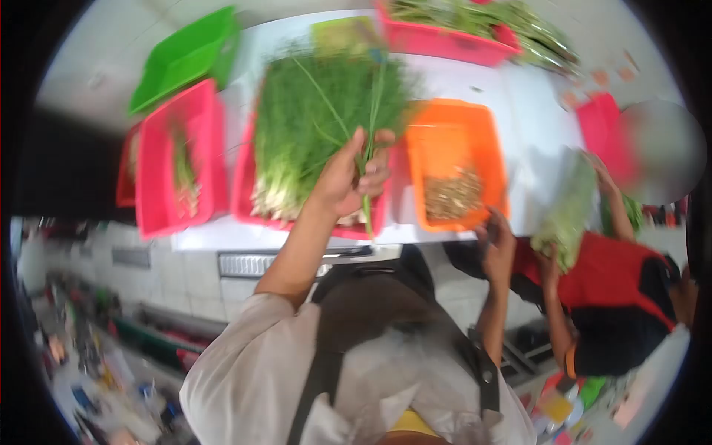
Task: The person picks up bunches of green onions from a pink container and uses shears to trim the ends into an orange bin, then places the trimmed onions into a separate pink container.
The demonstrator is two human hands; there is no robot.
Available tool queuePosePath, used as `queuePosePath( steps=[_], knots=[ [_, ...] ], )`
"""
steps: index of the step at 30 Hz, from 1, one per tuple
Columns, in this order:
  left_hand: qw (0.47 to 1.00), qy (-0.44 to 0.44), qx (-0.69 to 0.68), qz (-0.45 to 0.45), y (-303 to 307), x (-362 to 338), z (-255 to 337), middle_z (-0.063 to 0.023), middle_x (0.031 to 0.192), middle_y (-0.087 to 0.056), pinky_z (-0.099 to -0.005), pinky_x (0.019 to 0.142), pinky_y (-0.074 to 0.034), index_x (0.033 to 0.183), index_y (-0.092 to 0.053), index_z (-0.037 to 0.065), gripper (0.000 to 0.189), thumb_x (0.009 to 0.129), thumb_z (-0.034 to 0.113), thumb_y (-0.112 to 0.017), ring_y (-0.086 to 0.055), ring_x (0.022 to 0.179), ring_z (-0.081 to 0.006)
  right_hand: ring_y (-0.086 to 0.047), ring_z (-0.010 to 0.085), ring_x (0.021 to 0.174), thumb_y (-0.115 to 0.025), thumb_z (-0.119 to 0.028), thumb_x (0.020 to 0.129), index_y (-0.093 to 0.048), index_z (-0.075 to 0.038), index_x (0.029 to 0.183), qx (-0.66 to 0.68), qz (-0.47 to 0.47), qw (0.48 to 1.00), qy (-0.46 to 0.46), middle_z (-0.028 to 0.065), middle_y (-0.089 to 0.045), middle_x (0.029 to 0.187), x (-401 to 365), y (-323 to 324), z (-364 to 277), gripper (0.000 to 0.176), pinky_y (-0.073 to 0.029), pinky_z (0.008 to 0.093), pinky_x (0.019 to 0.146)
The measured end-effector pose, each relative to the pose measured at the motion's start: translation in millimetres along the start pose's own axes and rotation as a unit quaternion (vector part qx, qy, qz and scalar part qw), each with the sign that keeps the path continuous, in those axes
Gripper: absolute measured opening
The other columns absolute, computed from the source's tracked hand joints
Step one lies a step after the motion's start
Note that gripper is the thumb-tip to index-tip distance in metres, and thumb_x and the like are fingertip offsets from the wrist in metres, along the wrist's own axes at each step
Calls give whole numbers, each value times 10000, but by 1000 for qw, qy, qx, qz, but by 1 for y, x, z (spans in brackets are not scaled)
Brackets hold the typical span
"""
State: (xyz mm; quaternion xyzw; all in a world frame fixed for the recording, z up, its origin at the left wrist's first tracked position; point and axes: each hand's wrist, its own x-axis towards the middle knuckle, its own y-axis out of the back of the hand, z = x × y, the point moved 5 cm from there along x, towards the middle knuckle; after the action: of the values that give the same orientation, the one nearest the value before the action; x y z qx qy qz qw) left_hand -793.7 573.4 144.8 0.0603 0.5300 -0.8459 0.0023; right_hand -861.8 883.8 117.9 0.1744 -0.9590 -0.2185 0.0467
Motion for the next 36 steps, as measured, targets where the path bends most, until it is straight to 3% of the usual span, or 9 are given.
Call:
queuePosePath(
  steps=[7,14,17,22,24,26,29,32,36],
  knots=[
    [966,-231,-12,112,32,-65,104,26,737,-427,-191,456,-287,1171,-574,103,404,1043,452,-418,-371,564,-72,-525,72,804,-698,-46,894,-510,19,1353,92,-25,995,-26,-1,-538,872,9,-17,23,500,-446,213,718],
    [928,-237,115,264,76,-144,161,40,743,-451,-171,423,-322,1120,-583,126,227,988,311,-578,-402,558,-44,-495,67,763,-727,-83,882,-547,-16,1347,-24,-28,999,-11,-23,-551,847,23,-16,22,503,-436,221,705],
    [802,-303,309,411,95,-204,243,-18,880,-605,-241,587,-469,1119,-576,81,261,954,275,-633,-567,682,-118,-478,73,745,-731,-91,880,-547,-22,1352,-27,-32,999,4,-23,-551,846,24,-16,21,512,-431,233,698],
    [382,-428,689,444,58,-193,221,-129,1003,-661,-357,766,-521,1197,-559,34,407,895,264,-707,-647,965,-262,-488,75,751,-736,-69,873,-552,-13,1334,-21,-31,999,-22,-19,-556,849,29,-16,23,500,-438,239,692],
    [559,-180,717,376,73,-149,149,-86,871,-698,-357,734,-520,1136,-620,58,388,851,287,-750,-676,843,-230,-489,75,748,-738,-58,870,-550,-7,1328,0,-23,999,-32,-16,-560,846,30,-17,27,498,-440,235,688],
    [551,-38,782,290,74,-120,91,-108,805,-686,-358,688,-511,1049,-653,37,414,788,319,-806,-664,739,-257,-496,73,750,-739,-52,869,-543,2,1329,-28,-33,998,-38,-13,-565,846,32,-19,17,503,-439,226,688],
    [536,-92,769,336,73,-115,86,-109,762,-669,-343,623,-501,997,-681,-14,343,812,252,-792,-653,676,-212,-530,72,779,-701,-38,891,-534,-1,1333,-28,-42,997,-51,-9,-574,858,29,-21,10,474,-450,222,711],
    [664,-130,634,375,86,-129,110,-92,777,-690,-307,601,-496,997,-684,-44,288,848,189,-764,-644,655,-147,-540,72,786,-677,-26,902,-531,-6,1334,-36,-43,997,-43,-12,-570,855,30,-18,17,457,-452,221,729],
    [723,-251,486,422,70,-143,132,-62,823,-700,-236,602,-512,985,-695,-31,214,901,162,-732,-636,663,-101,-533,70,797,-672,-16,899,-533,-7,1333,-27,-40,998,-49,-12,-562,874,32,-21,10,455,-449,219,732]
  ],
)
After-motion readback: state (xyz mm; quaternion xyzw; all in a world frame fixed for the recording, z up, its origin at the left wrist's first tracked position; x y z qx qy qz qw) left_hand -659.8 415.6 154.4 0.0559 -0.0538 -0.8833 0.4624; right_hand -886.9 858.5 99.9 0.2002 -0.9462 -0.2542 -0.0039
